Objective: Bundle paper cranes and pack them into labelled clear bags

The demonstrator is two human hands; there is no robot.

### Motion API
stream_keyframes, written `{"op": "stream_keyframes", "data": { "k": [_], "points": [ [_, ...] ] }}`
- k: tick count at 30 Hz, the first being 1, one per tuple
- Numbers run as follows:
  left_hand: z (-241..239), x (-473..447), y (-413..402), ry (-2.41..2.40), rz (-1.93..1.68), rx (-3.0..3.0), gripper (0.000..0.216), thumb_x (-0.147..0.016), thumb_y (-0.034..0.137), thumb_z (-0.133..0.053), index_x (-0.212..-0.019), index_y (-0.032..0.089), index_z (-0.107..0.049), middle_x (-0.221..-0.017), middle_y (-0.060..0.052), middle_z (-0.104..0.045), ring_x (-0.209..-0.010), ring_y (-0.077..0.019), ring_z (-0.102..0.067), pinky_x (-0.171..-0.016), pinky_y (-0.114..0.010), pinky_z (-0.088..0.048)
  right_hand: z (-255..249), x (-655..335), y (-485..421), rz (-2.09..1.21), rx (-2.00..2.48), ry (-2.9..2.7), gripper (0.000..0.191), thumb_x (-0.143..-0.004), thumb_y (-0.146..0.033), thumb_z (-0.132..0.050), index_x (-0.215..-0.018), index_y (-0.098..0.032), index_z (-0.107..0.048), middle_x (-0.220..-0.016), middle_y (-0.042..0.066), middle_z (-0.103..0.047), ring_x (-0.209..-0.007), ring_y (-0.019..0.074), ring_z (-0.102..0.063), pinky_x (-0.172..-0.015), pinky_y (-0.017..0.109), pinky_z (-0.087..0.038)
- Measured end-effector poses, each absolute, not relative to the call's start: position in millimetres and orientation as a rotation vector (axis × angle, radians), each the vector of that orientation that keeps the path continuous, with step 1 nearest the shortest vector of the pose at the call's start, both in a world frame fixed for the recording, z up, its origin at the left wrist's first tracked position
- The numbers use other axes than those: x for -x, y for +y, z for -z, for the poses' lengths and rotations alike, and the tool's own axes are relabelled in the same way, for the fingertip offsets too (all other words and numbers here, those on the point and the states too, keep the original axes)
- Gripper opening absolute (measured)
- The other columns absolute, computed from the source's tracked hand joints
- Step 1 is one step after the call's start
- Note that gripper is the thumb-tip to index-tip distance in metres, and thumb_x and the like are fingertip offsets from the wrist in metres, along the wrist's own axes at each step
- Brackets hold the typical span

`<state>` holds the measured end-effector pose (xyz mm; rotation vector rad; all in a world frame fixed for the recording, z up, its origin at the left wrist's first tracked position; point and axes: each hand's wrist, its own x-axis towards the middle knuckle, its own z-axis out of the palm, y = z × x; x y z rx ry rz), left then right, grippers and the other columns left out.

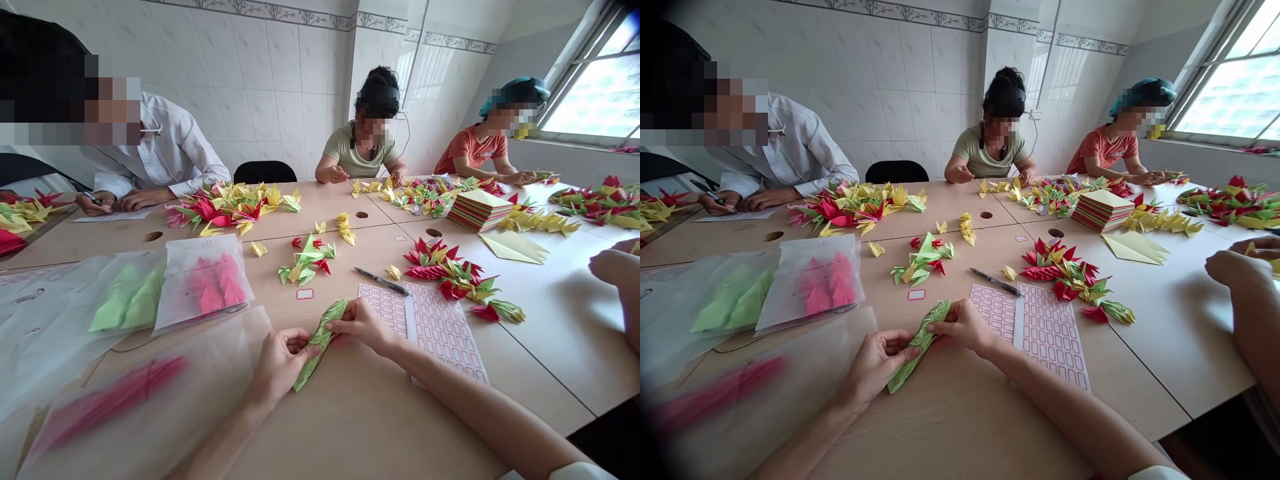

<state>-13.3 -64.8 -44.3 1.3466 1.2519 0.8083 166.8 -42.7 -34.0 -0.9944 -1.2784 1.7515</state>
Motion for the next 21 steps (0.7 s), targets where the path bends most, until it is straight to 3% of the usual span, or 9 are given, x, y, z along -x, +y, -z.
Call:
{"op": "stream_keyframes", "data": {
  "k": [8,17,21],
  "points": [
    [44.6,16.1,-63.4,1.202,-0.776,-1.395,0.023,-0.066,0.031,-0.068,-0.082,0.014,-0.069,-0.079,-0.006,-0.070,-0.077,-0.0213,-0.063,-0.066,-0.024,-0.046,30.0,-166.8,-42.9,-1.766,1.040,-1.229,0.031,-0.059,-0.036,-0.076,-0.077,-0.011,-0.070,-0.076,0.007,-0.071,-0.068,0.0169,-0.066,-0.063,0.027,-0.054],
    [44.5,11.6,-64.9,1.279,-0.828,-1.366,0.026,-0.060,0.038,-0.072,-0.062,0.013,-0.064,-0.059,-0.002,-0.063,-0.057,-0.0144,-0.055,-0.051,-0.021,-0.037,30.7,-157.4,-50.8,-1.735,1.075,-1.253,0.037,-0.057,-0.041,-0.076,-0.071,-0.008,-0.069,-0.070,0.008,-0.070,-0.063,0.0185,-0.065,-0.060,0.030,-0.054],
    [41.0,11.8,-64.6,1.252,-0.856,-1.349,0.027,-0.062,0.039,-0.070,-0.069,0.014,-0.066,-0.066,-0.004,-0.067,-0.065,-0.0177,-0.060,-0.057,-0.023,-0.042,31.0,-159.4,-48.8,-1.709,1.025,-1.281,0.037,-0.060,-0.044,-0.073,-0.074,-0.010,-0.069,-0.073,0.007,-0.070,-0.068,0.0181,-0.066,-0.065,0.030,-0.054]
  ]
}}
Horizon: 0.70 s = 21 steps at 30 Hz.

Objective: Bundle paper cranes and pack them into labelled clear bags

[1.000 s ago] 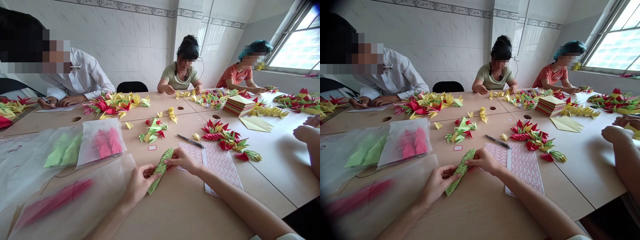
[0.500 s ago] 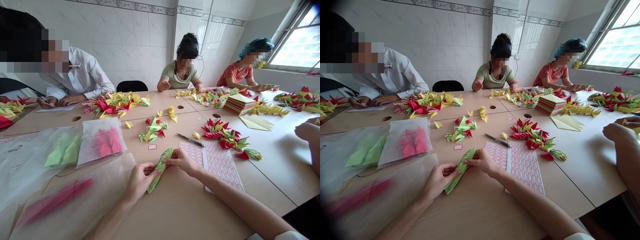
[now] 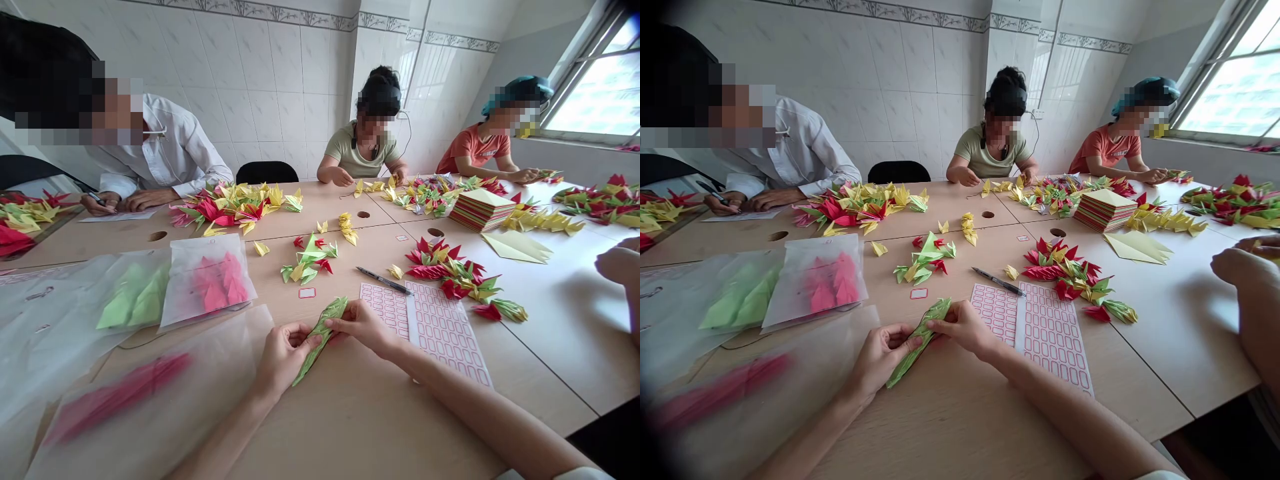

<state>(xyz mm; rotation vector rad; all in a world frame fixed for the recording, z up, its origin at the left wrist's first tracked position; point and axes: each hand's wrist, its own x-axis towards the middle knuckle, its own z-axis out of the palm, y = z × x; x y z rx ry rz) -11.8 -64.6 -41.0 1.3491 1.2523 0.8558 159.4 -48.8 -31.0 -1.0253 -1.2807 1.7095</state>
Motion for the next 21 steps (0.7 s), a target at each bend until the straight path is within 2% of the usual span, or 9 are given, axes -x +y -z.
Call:
{"op": "stream_keyframes", "data": {
  "k": [5,10,15,18,21],
  "points": [
    [36.8,11.0,-66.2,1.223,-0.840,-1.353,0.026,-0.064,0.039,-0.069,-0.075,0.015,-0.067,-0.076,-0.006,-0.069,-0.075,-0.0214,-0.063,-0.065,-0.026,-0.046,28.4,-163.8,-46.5,-1.741,0.984,-1.339,0.037,-0.059,-0.041,-0.074,-0.079,-0.011,-0.069,-0.078,0.008,-0.070,-0.072,0.0186,-0.066,-0.068,0.030,-0.054],
    [39.0,9.0,-68.1,1.265,-0.827,-1.400,0.024,-0.065,0.037,-0.069,-0.067,0.014,-0.064,-0.068,-0.005,-0.066,-0.066,-0.0187,-0.061,-0.057,-0.024,-0.043,34.6,-158.5,-49.2,-1.661,1.059,-1.340,0.033,-0.058,-0.040,-0.075,-0.072,-0.010,-0.069,-0.073,0.007,-0.069,-0.067,0.0199,-0.065,-0.062,0.031,-0.053],
    [36.8,10.1,-64.6,1.258,-0.793,-1.386,0.027,-0.064,0.039,-0.069,-0.070,0.013,-0.066,-0.068,-0.006,-0.067,-0.066,-0.0191,-0.061,-0.059,-0.026,-0.045,36.7,-154.9,-52.7,-1.576,1.093,-1.360,0.033,-0.058,-0.039,-0.075,-0.069,-0.010,-0.067,-0.069,0.007,-0.068,-0.065,0.0197,-0.064,-0.060,0.031,-0.053],
    [27.3,15.2,-61.6,1.165,-0.735,-1.347,0.032,-0.066,0.039,-0.068,-0.084,0.012,-0.068,-0.080,-0.008,-0.070,-0.073,-0.0204,-0.063,-0.065,-0.027,-0.048,31.2,-158.9,-50.1,-1.634,1.055,-1.277,0.035,-0.058,-0.040,-0.076,-0.073,-0.009,-0.067,-0.072,0.007,-0.069,-0.066,0.0190,-0.065,-0.062,0.031,-0.055],
    [15.3,22.4,-61.7,1.122,-0.715,-1.314,0.043,-0.066,0.038,-0.070,-0.101,0.014,-0.064,-0.104,-0.010,-0.067,-0.093,-0.0230,-0.062,-0.077,-0.029,-0.049,25.3,-166.5,-45.0,-1.651,1.022,-1.216,0.037,-0.059,-0.040,-0.075,-0.077,-0.008,-0.067,-0.076,0.009,-0.070,-0.069,0.0193,-0.067,-0.065,0.031,-0.055]
  ]
}}
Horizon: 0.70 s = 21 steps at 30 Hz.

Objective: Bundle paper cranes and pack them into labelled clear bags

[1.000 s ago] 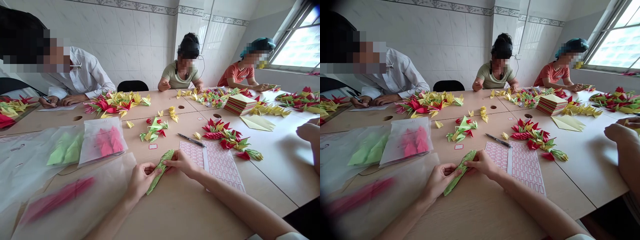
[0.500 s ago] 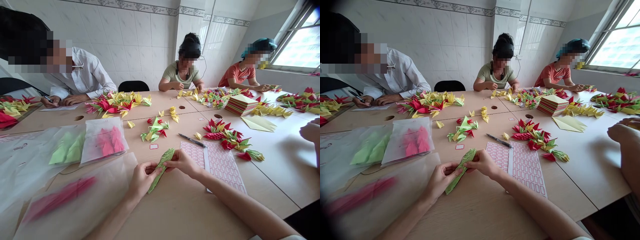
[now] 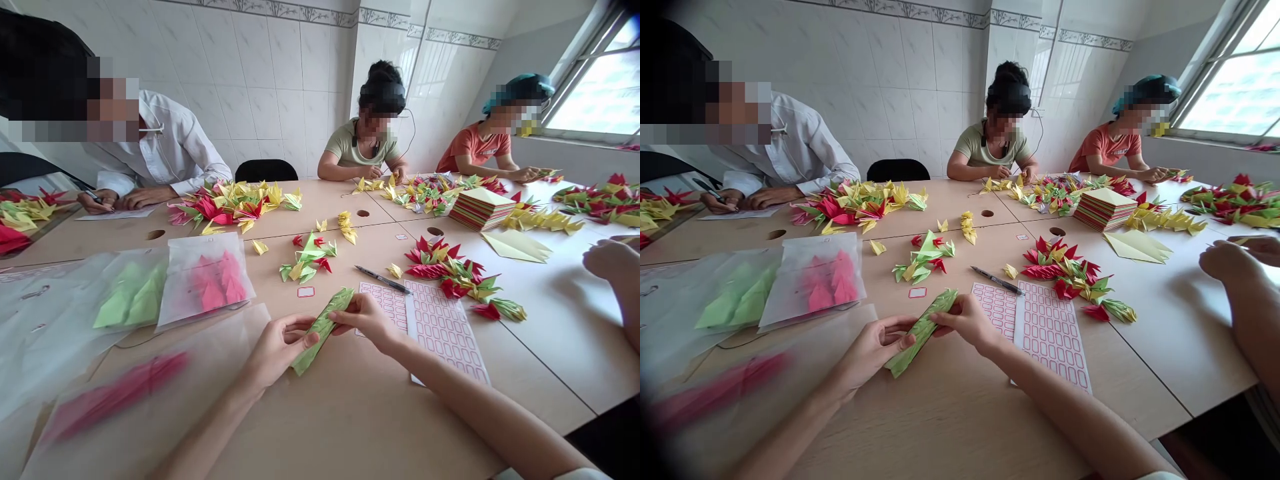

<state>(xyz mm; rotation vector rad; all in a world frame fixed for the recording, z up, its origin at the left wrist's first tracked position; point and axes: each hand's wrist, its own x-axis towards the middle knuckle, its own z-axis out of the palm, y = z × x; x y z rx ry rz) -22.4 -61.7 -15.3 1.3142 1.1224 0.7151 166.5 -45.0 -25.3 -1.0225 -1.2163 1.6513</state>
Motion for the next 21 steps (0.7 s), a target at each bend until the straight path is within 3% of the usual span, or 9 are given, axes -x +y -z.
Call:
{"op": "stream_keyframes", "data": {
  "k": [5,10,16,21],
  "points": [
    [7.7,26.5,-65.4,1.145,-0.698,-1.370,0.048,-0.064,0.032,-0.073,-0.108,0.018,-0.061,-0.113,-0.009,-0.064,-0.105,-0.0231,-0.058,-0.086,-0.029,-0.046,24.5,-175.5,-39.5,-1.657,0.961,-1.195,0.037,-0.063,-0.040,-0.073,-0.082,-0.008,-0.067,-0.082,0.011,-0.070,-0.077,0.0195,-0.067,-0.072,0.031,-0.055],
    [16.5,24.4,-64.6,1.119,-0.693,-1.306,0.044,-0.070,0.035,-0.066,-0.109,0.015,-0.061,-0.102,-0.010,-0.068,-0.093,-0.0232,-0.063,-0.079,-0.031,-0.048,30.8,-173.0,-41.0,-1.674,0.992,-1.174,0.037,-0.061,-0.040,-0.075,-0.081,-0.009,-0.068,-0.083,0.010,-0.070,-0.073,0.0185,-0.067,-0.071,0.032,-0.055],
    [21.5,23.4,-63.6,1.136,-0.737,-1.256,0.044,-0.066,0.034,-0.071,-0.102,0.012,-0.063,-0.090,-0.010,-0.070,-0.082,-0.0217,-0.065,-0.071,-0.029,-0.049,32.2,-168.3,-42.7,-1.674,1.023,-1.130,0.038,-0.058,-0.040,-0.077,-0.079,-0.010,-0.068,-0.080,0.009,-0.071,-0.069,0.0173,-0.067,-0.067,0.030,-0.055],
    [15.7,22.4,-65.1,1.118,-0.762,-1.340,0.039,-0.069,0.032,-0.067,-0.103,0.014,-0.061,-0.099,-0.009,-0.068,-0.088,-0.0220,-0.063,-0.075,-0.029,-0.049,22.9,-171.8,-42.5,-1.690,1.004,-1.178,0.042,-0.062,-0.044,-0.073,-0.085,-0.010,-0.067,-0.083,0.010,-0.070,-0.071,0.0175,-0.067,-0.068,0.030,-0.055]
  ]
}}
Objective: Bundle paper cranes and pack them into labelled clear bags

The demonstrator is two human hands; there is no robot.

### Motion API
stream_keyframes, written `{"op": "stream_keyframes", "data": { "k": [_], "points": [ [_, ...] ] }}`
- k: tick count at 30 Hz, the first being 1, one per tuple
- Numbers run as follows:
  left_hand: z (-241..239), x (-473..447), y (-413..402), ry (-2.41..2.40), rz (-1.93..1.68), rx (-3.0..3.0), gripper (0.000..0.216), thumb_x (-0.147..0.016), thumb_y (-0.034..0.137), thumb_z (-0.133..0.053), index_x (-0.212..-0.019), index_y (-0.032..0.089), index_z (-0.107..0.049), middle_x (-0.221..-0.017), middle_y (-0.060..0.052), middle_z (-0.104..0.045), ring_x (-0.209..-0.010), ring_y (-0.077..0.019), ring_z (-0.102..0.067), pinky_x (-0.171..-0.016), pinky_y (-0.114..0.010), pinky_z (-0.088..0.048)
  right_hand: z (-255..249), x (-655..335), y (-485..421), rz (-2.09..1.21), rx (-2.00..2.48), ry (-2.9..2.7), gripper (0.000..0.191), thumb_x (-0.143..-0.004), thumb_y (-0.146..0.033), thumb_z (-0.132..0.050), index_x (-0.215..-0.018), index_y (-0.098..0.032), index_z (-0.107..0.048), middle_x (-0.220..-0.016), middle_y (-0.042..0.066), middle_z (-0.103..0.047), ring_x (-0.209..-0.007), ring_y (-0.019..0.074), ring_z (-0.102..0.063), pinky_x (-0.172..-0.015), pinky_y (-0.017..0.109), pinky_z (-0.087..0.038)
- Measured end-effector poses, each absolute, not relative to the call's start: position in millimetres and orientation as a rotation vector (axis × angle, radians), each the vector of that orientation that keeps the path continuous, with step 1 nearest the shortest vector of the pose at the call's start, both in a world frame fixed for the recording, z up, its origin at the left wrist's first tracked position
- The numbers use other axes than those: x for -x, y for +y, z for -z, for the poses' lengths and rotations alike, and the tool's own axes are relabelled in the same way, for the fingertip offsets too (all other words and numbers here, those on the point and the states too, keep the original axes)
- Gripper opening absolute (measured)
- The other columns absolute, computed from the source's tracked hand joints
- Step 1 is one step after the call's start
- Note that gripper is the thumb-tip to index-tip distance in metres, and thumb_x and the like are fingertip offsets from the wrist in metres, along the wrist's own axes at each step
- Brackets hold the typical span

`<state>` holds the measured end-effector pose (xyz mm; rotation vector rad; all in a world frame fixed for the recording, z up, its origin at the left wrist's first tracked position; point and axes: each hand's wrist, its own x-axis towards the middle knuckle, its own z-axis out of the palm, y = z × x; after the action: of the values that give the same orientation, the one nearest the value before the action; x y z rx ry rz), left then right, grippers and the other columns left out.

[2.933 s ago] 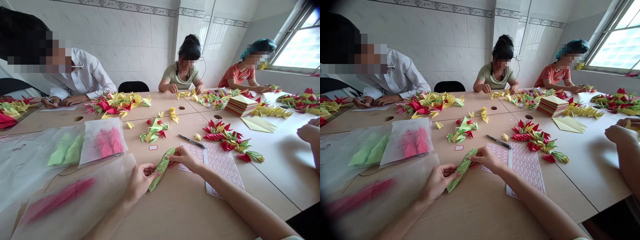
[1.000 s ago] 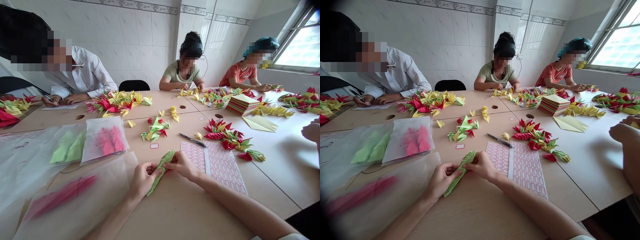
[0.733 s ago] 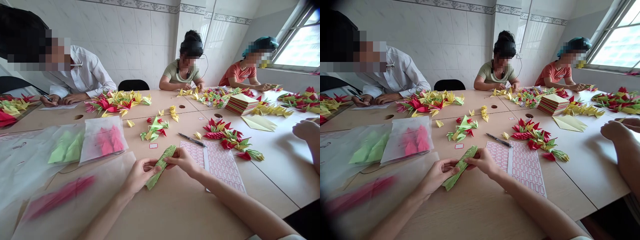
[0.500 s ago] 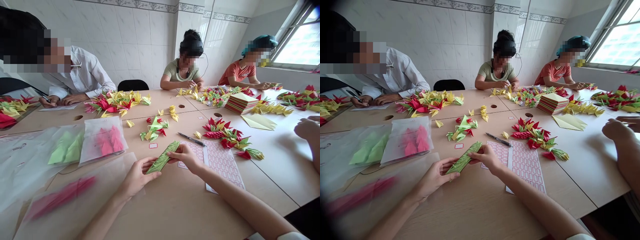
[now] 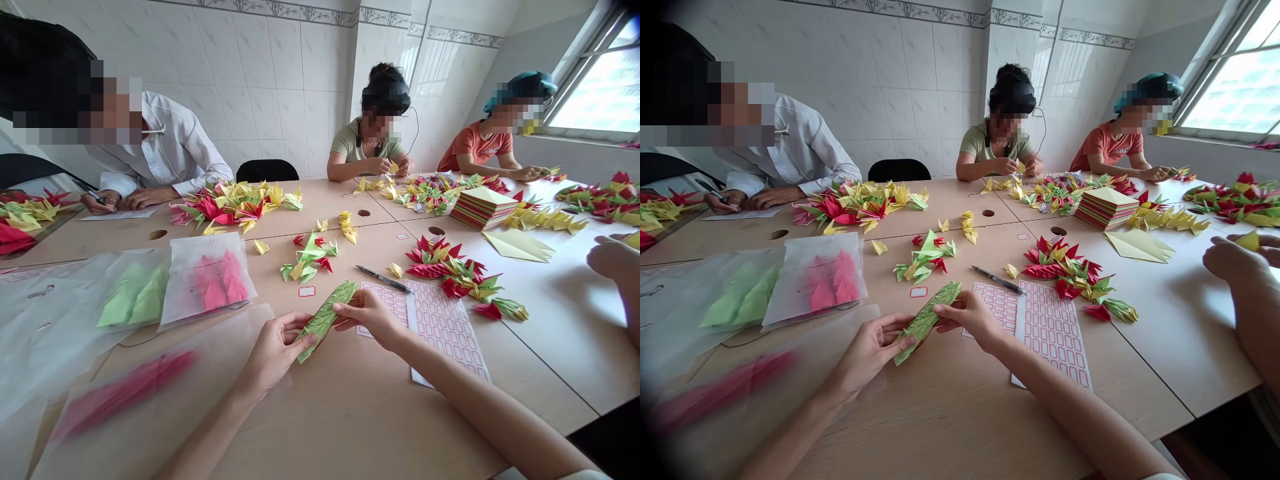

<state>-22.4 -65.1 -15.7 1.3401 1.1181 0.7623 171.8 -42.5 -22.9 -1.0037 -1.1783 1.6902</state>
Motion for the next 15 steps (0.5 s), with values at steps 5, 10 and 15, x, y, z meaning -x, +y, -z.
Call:
{"op": "stream_keyframes", "data": {
  "k": [5,10,15],
  "points": [
    [11.2,19.6,-68.0,1.137,-0.791,-1.414,0.036,-0.069,0.032,-0.066,-0.100,0.016,-0.060,-0.101,-0.009,-0.066,-0.084,-0.0215,-0.064,-0.074,-0.031,-0.050,15.0,-172.5,-46.0,-1.706,0.996,-1.194,0.041,-0.058,-0.040,-0.077,-0.084,-0.010,-0.065,-0.082,0.010,-0.071,-0.073,0.0187,-0.067,-0.070,0.032,-0.055],
    [9.2,16.5,-70.1,1.185,-0.790,-1.451,0.033,-0.068,0.032,-0.067,-0.096,0.017,-0.060,-0.087,-0.007,-0.068,-0.082,-0.0219,-0.064,-0.073,-0.031,-0.050,17.7,-168.6,-48.3,-1.714,1.015,-1.179,0.040,-0.054,-0.036,-0.079,-0.082,-0.011,-0.064,-0.081,0.010,-0.071,-0.071,0.0195,-0.067,-0.066,0.032,-0.055],
    [8.6,16.8,-70.1,1.043,-0.837,-1.422,0.058,-0.062,0.022,-0.073,-0.115,0.021,-0.050,-0.112,-0.009,-0.061,-0.107,-0.0234,-0.056,-0.093,-0.035,-0.044,21.4,-170.3,-45.0,-1.700,1.011,-1.142,0.037,-0.060,-0.035,-0.076,-0.085,-0.010,-0.063,-0.082,0.010,-0.070,-0.067,0.0173,-0.067,-0.061,0.027,-0.054]
  ]
}}
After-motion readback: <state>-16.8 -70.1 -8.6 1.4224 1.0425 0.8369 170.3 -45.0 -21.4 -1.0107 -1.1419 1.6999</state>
